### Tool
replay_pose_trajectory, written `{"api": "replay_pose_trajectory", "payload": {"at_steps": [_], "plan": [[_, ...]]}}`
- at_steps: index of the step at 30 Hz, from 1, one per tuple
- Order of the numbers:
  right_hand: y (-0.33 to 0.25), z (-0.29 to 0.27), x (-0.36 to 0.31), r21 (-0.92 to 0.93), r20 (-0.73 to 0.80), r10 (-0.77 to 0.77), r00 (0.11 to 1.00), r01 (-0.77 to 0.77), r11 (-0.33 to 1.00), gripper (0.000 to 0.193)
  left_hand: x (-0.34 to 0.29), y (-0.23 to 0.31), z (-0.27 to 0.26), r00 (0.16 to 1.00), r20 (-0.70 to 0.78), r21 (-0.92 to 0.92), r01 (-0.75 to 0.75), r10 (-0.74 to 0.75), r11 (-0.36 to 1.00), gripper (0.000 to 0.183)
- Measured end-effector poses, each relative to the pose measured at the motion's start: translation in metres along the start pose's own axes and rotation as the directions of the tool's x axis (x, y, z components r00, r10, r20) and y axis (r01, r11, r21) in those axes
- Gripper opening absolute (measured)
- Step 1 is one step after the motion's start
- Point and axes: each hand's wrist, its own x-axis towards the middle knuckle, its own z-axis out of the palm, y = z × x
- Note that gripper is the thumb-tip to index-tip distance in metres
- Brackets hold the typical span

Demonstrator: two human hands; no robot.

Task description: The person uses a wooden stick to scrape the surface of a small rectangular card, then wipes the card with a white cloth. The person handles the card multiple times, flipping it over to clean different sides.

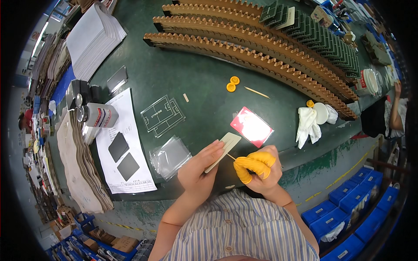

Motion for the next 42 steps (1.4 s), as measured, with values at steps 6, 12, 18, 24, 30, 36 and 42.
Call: {"api": "replay_pose_trajectory", "payload": {"at_steps": [6, 12, 18, 24, 30, 36, 42], "plan": [[0.003, 0.001, -0.001, -0.034, -0.044, 0.024, 0.999, -0.026, 0.999, 0.028, -0.001, -0.001, 0.000, 1.000, 0.000, 0.017, -0.002, 0.002, 1.000, 0.030], [0.002, 0.001, 0.001, -0.030, -0.061, 0.034, 0.998, -0.036, 0.999, 0.028, -0.001, 0.000, 0.001, 1.000, -0.013, 0.030, -0.005, 0.006, 1.000, 0.030], [0.003, 0.001, -0.001, -0.043, -0.074, 0.067, 0.995, -0.071, 0.997, 0.028, -0.001, -0.001, 0.000, 1.000, -0.014, 0.024, -0.004, 0.004, 1.000, 0.030], [0.002, 0.001, 0.000, -0.021, -0.054, 0.023, 0.998, -0.024, 0.999, 0.028, -0.001, -0.001, 0.001, 1.000, -0.020, -0.001, -0.015, 0.015, 1.000, 0.031], [0.004, -0.002, -0.002, -0.062, -0.095, 0.082, 0.992, -0.088, 0.994, 0.028, -0.001, 0.000, 0.000, 1.000, -0.023, -0.019, -0.005, 0.005, 1.000, 0.030], [0.006, -0.009, 0.001, -0.068, -0.123, 0.058, 0.991, -0.067, 0.995, 0.028, -0.001, -0.001, 0.000, 1.000, -0.022, -0.016, -0.002, 0.001, 1.000, 0.028], [0.006, -0.006, 0.001, -0.057, -0.105, 0.051, 0.993, -0.057, 0.997, 0.028, 0.001, 0.006, 0.001, 1.000, -0.023, 0.020, -0.004, 0.005, 1.000, 0.014]]}}
